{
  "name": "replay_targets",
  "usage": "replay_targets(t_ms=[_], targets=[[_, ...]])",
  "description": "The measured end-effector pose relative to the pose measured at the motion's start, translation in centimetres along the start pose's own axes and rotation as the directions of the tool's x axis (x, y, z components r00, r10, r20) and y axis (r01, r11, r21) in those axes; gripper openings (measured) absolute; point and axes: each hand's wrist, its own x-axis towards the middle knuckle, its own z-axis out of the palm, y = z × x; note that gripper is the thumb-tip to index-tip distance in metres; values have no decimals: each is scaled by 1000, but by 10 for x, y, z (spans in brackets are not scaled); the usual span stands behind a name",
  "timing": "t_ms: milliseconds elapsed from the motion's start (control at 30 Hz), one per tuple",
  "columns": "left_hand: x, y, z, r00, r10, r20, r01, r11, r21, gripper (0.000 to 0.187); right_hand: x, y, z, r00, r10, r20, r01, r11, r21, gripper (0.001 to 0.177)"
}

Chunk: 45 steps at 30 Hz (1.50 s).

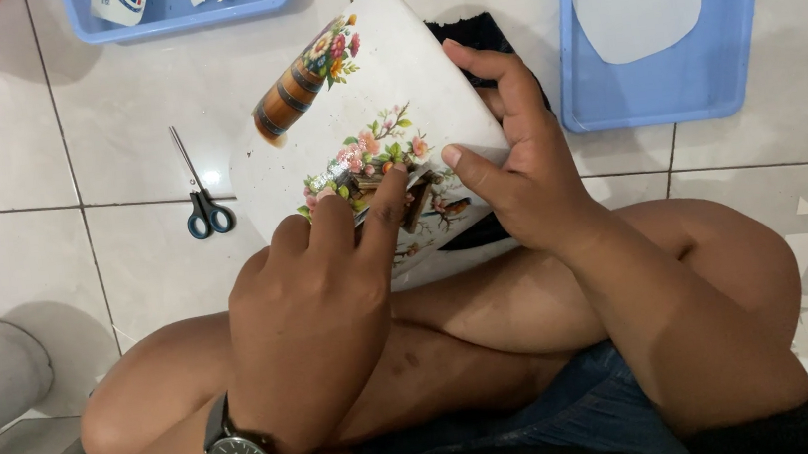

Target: The person applies floral and birdhouse decals to a white pot, using a small metal tool to smooth the designs and scrape away excess material. They rotate the pot to refine the edges of the artwork across the entire surface.

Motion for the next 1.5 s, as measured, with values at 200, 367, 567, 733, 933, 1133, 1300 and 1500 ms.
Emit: replay_targets(t_ms=[200, 367, 567, 733, 933, 1133, 1300, 1500], targets=[[0, 3, 0, 1000, 3, 9, -3, 1000, -25, 52, -1, 1, 1, 1000, 2, -3, -2, 1000, 4, 61], [1, 2, 1, 1000, -13, -17, 12, 999, -44, 47, 0, 0, 1, 1000, -5, 0, 5, 1000, 16, 60], [-1, 3, 4, 1000, -1, -23, 0, 999, -37, 51, -4, -4, 4, 1000, -9, -12, 9, 1000, 22, 60], [-2, 1, 1, 1000, -4, -27, 3, 999, -40, 47, -9, -6, 9, 998, 41, -47, -36, 993, 110, 60], [-8, -6, -6, 1000, -3, 21, 6, 989, -147, 58, -14, 3, 12, 970, 241, -36, -224, 940, 256, 49], [-20, -20, -6, 998, -54, -10, 51, 977, -206, 60, -24, -32, 52, 861, 482, -162, -349, 792, 501, 52], [-40, -31, -49, 935, -355, -19, 338, 905, -259, 34, -56, -22, 92, 863, 479, -161, -94, 464, 881, 78], [-86, -4, -20, 974, -156, 165, 226, 741, -632, 48, -83, 8, 110, 814, 577, -59, -158, 319, 934, 84]])
